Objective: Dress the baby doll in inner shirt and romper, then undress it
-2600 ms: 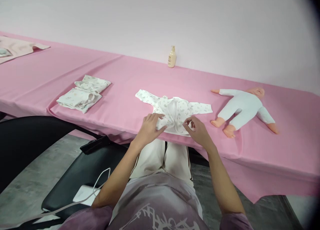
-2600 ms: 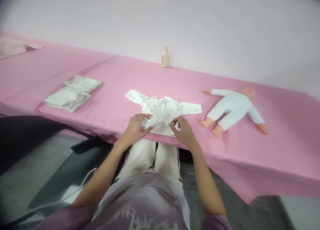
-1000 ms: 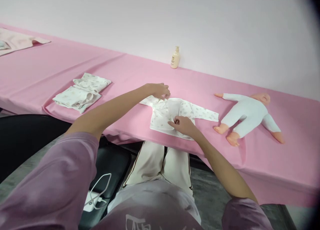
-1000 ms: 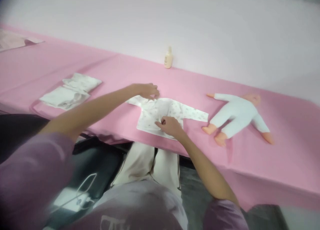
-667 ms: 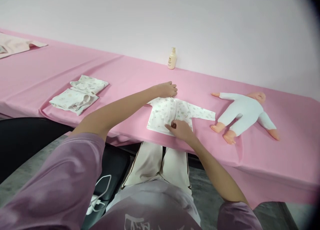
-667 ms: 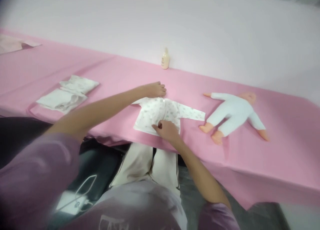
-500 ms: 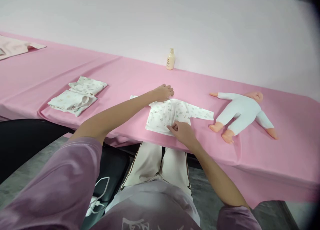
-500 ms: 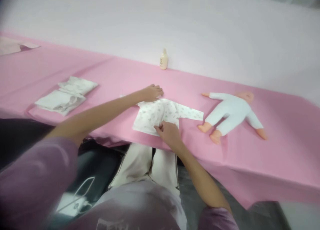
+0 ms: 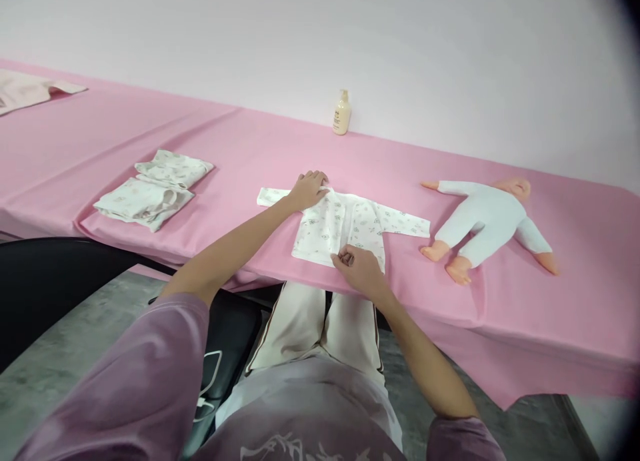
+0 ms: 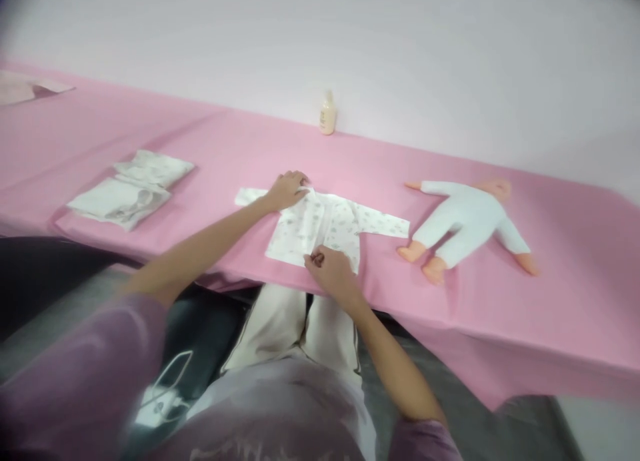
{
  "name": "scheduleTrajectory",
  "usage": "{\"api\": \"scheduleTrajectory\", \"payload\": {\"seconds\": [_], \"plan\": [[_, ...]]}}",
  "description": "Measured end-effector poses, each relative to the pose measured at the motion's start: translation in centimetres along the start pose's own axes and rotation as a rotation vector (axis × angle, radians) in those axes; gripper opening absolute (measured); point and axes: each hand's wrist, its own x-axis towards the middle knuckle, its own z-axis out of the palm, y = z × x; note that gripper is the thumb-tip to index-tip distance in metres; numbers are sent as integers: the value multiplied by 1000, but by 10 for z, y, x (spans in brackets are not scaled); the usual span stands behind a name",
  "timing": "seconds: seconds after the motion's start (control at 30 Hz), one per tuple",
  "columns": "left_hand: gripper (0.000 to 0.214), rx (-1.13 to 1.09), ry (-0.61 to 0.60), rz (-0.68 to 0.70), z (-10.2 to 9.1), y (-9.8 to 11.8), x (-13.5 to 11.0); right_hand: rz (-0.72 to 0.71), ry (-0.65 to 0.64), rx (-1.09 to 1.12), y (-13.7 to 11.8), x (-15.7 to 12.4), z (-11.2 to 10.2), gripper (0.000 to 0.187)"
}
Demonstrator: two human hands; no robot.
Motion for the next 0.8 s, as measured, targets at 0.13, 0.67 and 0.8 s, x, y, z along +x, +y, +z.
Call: {"api": "scheduleTrajectory", "payload": {"seconds": [0.13, 0.67, 0.8], "plan": [[43, -20, 99, -146, -5, -17, -29, -51, 79, -87, 2, -5, -5, 30], [48, 278, -57, -401, -62, -133, -73, -422, -56, -373, -5, -9, 37, 61], [45, 353, -20, -425, -68, -132, -70, -435, -88, -331, -6, -15, 26, 60]]}}
